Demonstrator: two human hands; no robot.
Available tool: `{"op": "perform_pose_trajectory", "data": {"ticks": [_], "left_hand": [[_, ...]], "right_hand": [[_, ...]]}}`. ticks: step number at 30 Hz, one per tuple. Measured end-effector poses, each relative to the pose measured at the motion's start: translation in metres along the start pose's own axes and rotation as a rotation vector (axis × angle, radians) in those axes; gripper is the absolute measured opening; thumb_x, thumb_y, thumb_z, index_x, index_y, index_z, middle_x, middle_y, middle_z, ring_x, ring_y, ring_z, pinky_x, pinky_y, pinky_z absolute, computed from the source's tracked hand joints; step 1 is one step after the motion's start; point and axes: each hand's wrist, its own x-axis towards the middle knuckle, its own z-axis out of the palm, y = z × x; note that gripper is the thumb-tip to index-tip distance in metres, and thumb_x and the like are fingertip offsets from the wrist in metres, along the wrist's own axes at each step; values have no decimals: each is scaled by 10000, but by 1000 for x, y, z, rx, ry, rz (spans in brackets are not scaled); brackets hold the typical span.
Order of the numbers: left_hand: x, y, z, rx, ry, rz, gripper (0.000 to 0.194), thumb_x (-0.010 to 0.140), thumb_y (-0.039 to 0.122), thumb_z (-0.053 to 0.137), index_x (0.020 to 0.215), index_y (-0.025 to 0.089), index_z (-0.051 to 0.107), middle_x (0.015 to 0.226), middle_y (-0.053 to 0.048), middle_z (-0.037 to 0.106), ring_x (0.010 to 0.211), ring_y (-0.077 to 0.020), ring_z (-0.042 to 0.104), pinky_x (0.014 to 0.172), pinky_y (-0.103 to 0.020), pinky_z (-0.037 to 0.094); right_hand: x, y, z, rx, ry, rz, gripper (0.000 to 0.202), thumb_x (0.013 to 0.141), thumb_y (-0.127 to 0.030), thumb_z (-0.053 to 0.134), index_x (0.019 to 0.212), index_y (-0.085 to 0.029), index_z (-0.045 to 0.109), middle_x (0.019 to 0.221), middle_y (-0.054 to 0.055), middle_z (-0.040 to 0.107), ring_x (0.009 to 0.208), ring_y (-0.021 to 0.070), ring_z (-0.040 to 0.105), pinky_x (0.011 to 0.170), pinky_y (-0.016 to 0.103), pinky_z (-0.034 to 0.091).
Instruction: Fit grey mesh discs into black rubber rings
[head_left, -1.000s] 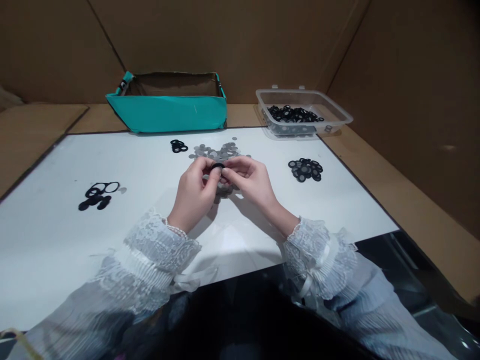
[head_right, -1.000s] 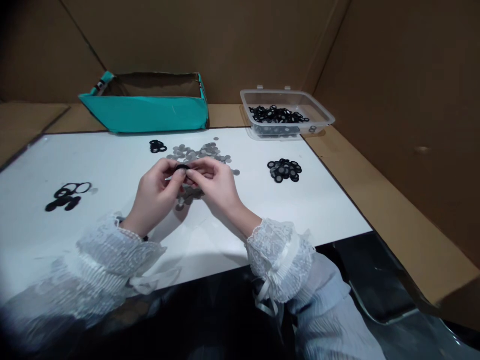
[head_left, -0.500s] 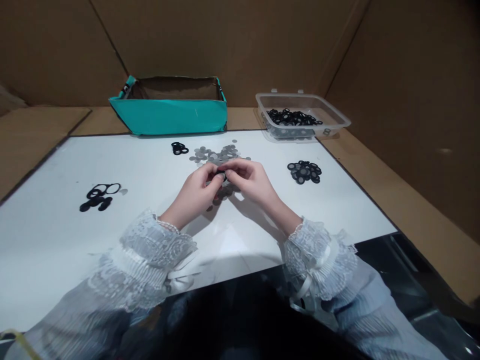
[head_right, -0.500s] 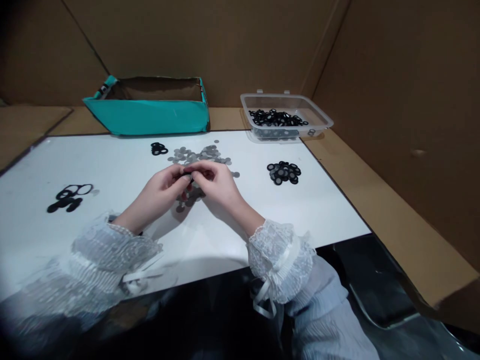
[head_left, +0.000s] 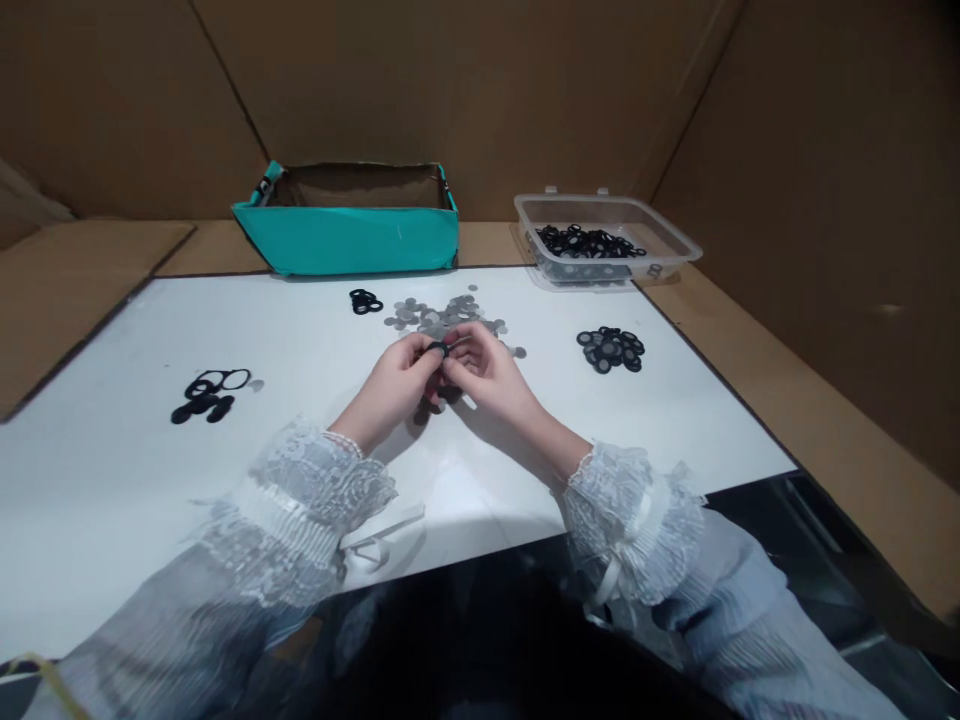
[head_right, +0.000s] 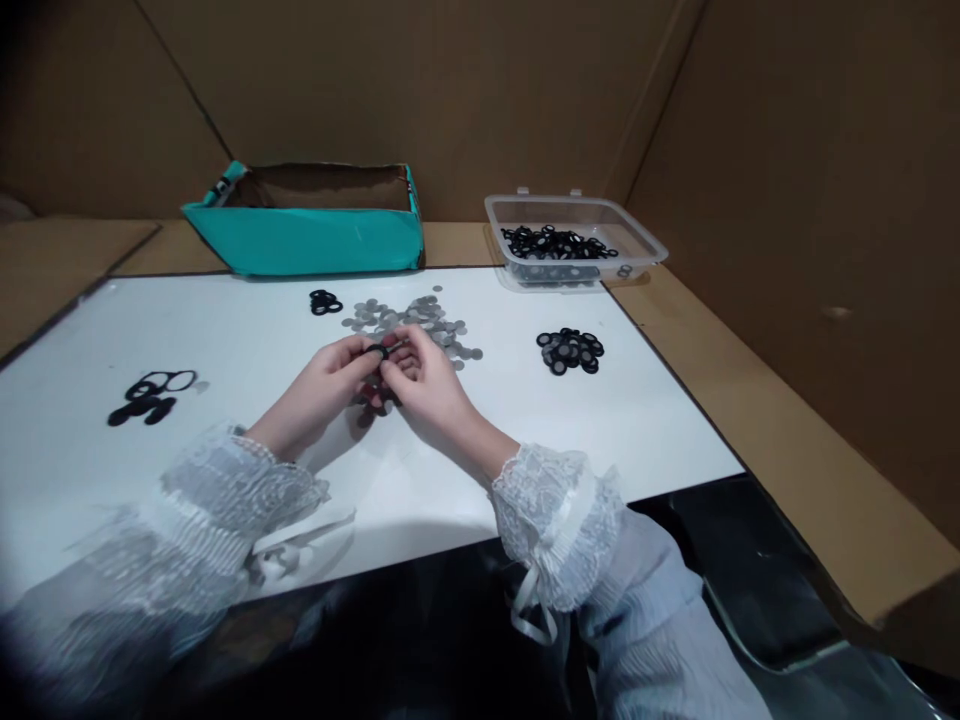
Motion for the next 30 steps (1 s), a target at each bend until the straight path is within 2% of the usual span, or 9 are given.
{"op": "perform_pose_trajectory", "data": {"ticks": [6,10,12,15,21,25,30], "left_hand": [[0,0,-1,56,-145,-87,41,856,224,490,846,186,502,645,13,559,461,-106,549,371,-182,378],[3,-5,-1,21,-15,-38,85,859,241,474,787,199,458,615,23,534,428,-109,533,336,-188,348],[3,-6,-1,31,-39,-25,75,853,238,481,790,202,461,612,21,533,436,-112,531,336,-189,351],[0,-4,0,63,-150,-16,22,837,218,503,836,196,505,628,9,553,459,-109,533,364,-190,383],[-1,-4,2,35,-41,31,49,848,228,482,811,197,471,591,31,515,446,-104,516,361,-182,366],[1,-6,0,99,-166,30,37,841,227,499,826,194,494,608,19,533,470,-115,526,389,-202,386],[1,-6,-2,107,-33,76,96,872,264,454,788,219,448,535,47,466,429,-123,485,383,-216,371]], "right_hand": [[4,-2,-10,-17,-104,125,135,730,-126,545,837,-181,607,650,-18,596,589,117,586,566,253,509],[4,-2,-7,40,-40,89,183,716,-126,564,887,-189,583,643,-38,590,595,116,602,579,248,502],[3,0,-6,57,-38,91,180,702,-115,552,862,-184,598,629,-37,597,589,117,605,572,242,498],[3,0,-7,37,-45,100,142,698,-127,537,796,-168,631,634,-17,624,565,117,593,552,244,491],[1,1,-7,-11,7,-26,180,699,-164,561,862,-165,636,672,-18,620,590,111,576,558,233,472],[3,2,-9,-43,-52,28,143,714,-180,539,789,-162,659,680,12,655,593,123,586,559,244,484],[4,3,-11,-36,-35,-33,222,696,-173,561,901,-169,648,667,-24,601,606,108,559,577,230,469]]}}
